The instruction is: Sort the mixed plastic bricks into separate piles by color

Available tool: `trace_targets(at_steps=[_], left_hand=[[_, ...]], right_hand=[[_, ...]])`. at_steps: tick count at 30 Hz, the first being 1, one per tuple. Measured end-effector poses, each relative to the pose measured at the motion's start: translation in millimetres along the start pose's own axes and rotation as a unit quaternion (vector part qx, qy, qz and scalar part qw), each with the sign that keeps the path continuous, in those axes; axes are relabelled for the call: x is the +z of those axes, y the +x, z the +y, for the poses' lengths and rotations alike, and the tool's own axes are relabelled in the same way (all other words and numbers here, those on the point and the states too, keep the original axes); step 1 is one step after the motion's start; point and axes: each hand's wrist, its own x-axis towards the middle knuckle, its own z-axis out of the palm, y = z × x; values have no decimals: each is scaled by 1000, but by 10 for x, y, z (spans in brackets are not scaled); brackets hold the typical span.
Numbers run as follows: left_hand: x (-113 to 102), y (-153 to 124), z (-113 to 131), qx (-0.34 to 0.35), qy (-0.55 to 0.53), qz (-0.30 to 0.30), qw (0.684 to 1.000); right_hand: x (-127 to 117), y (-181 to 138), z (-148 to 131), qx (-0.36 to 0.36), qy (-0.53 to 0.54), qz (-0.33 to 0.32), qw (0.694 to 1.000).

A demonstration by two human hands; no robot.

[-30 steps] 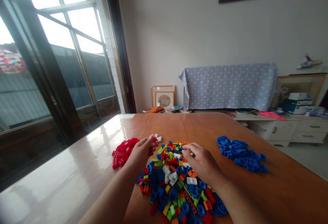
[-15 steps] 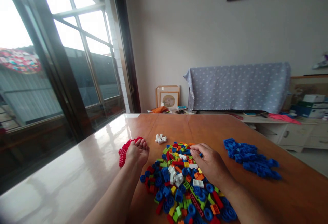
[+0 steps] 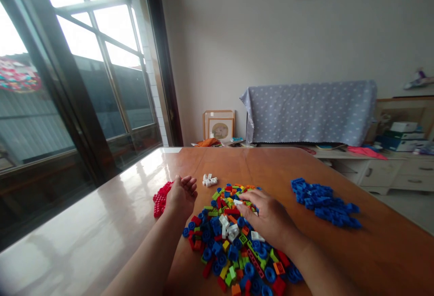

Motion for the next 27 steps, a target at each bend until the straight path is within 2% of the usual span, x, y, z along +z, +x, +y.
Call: trace_targets(at_steps=[6,9,11,14,20,27], left_hand=[[2,-5,-33,-4,46,1,999],[23,-28,-51,-12,74,13,997],[37,-44,-63,-20,98,13,995],[55,-71,-84,-30,128,0,991],[72,-138,-126,-28,164,-48,985],[75,-170,-202,22,236,-129,963]], right_hand=[[136,-149,-599,-108,-60,-173,977],[266,-184,-729,-136,-60,-237,960],[345,-174,-739,-141,-65,-255,954],[419,-140,-690,-132,-88,-236,959],[387,-65,-522,-106,-130,-139,976],[254,21,-149,-91,-153,-31,984]])
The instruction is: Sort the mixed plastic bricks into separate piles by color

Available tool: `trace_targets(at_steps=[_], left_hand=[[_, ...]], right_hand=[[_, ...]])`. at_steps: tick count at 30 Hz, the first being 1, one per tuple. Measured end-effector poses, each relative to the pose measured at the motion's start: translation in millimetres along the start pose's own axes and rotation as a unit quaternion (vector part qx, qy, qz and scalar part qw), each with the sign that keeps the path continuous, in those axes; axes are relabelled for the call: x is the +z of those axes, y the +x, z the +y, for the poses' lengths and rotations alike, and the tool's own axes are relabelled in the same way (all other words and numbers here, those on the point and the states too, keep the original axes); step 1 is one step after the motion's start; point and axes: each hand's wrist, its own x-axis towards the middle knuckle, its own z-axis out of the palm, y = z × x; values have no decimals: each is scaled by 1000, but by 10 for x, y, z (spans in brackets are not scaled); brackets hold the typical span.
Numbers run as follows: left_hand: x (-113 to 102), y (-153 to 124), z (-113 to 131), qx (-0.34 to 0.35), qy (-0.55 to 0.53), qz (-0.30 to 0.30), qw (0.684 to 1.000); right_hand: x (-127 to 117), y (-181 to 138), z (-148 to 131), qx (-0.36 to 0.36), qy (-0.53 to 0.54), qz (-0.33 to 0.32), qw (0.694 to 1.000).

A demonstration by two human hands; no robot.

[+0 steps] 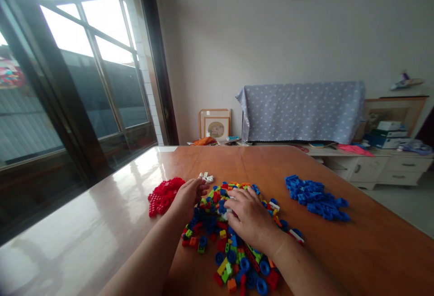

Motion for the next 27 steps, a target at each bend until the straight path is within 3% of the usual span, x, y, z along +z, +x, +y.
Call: trace_targets(at_steps=[3,7,11,14,20,27], left_hand=[[15,-4,-16,27,32,-2,999],[-7,29,-47,100,77,47,991],[-76,132,-143,124,149,109,975],[-104,201,-236,122,157,119,973],[3,168,-335,101,55,71,991],[176,54,-322,62,-56,-45,996]], right_hand=[[12,-25,230,15,-8,16,1000],[16,-46,443,42,1,37,998],[8,-44,463,47,34,51,997],[5,-44,417,39,50,58,996],[-13,-34,347,42,77,76,993],[-57,-24,327,48,99,104,988]])
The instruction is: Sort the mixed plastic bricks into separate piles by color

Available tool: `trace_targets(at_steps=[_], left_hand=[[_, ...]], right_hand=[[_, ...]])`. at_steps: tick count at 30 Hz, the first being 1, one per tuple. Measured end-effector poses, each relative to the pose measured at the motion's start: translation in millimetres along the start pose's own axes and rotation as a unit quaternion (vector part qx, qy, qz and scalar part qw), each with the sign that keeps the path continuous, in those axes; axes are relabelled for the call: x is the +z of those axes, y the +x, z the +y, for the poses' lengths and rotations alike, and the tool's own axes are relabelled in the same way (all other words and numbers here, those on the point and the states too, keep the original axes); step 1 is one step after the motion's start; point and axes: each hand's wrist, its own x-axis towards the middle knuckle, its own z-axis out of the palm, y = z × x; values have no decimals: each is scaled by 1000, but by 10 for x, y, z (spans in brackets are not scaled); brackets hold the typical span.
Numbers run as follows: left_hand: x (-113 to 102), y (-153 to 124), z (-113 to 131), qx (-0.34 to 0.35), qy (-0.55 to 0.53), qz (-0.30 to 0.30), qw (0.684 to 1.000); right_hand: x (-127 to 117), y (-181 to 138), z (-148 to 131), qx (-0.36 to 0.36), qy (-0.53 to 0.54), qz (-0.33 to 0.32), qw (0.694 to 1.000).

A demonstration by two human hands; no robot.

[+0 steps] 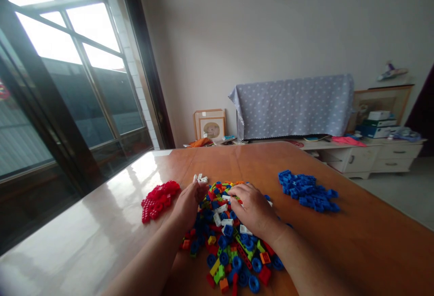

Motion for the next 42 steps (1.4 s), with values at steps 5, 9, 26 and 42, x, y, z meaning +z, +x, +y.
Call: trace_targets(at_steps=[5,9,26,42], left_hand=[[51,-125,169,45,143,-47,988],[-18,-202,231,120,315,-90,937],[-213,96,302,-64,-95,144,983],[-426,175,450,-101,-223,229,942]], right_hand=[[-35,3,7,5,4,12,1000],[-21,2,27,6,-1,10,1000],[6,-21,46,18,2,8,1000],[28,-22,55,20,6,-2,1000]])
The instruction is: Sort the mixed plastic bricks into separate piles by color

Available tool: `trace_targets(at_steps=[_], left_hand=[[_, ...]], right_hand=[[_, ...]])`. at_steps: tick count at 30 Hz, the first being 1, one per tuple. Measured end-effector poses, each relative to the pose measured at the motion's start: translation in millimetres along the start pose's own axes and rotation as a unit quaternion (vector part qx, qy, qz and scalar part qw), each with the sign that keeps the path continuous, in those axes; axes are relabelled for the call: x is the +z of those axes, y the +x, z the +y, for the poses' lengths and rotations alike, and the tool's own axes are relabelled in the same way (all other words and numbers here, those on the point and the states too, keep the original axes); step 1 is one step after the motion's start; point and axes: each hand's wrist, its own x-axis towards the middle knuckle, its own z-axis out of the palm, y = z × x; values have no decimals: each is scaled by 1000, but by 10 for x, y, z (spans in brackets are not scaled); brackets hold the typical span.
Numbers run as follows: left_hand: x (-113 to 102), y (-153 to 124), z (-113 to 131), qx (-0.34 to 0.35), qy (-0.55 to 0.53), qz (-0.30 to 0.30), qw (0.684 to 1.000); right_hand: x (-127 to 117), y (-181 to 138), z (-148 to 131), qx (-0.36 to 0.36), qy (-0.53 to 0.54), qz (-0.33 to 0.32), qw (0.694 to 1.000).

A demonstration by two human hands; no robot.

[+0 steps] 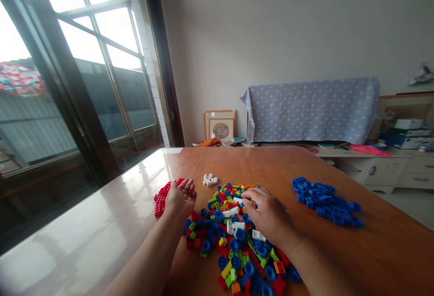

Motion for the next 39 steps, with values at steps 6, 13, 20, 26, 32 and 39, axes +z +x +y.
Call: trace_targets(at_steps=[6,13,20,26,32,39], left_hand=[[20,-18,55,34,55,-3,998],[14,21,139,34,116,-24,992],[-10,17,177,20,155,-27,987],[-18,15,221,44,153,-33,987],[-54,120,214,81,165,-28,983],[-38,93,120,81,238,-36,967]], right_hand=[[-23,-10,-115,-18,10,-2,1000],[20,-31,-321,-63,4,-28,998],[132,-87,-775,-113,-58,-136,983],[424,-70,-1184,-151,-80,-219,961],[922,41,-1394,-177,-125,-261,941],[1105,142,-1407,-148,-233,-227,934]])
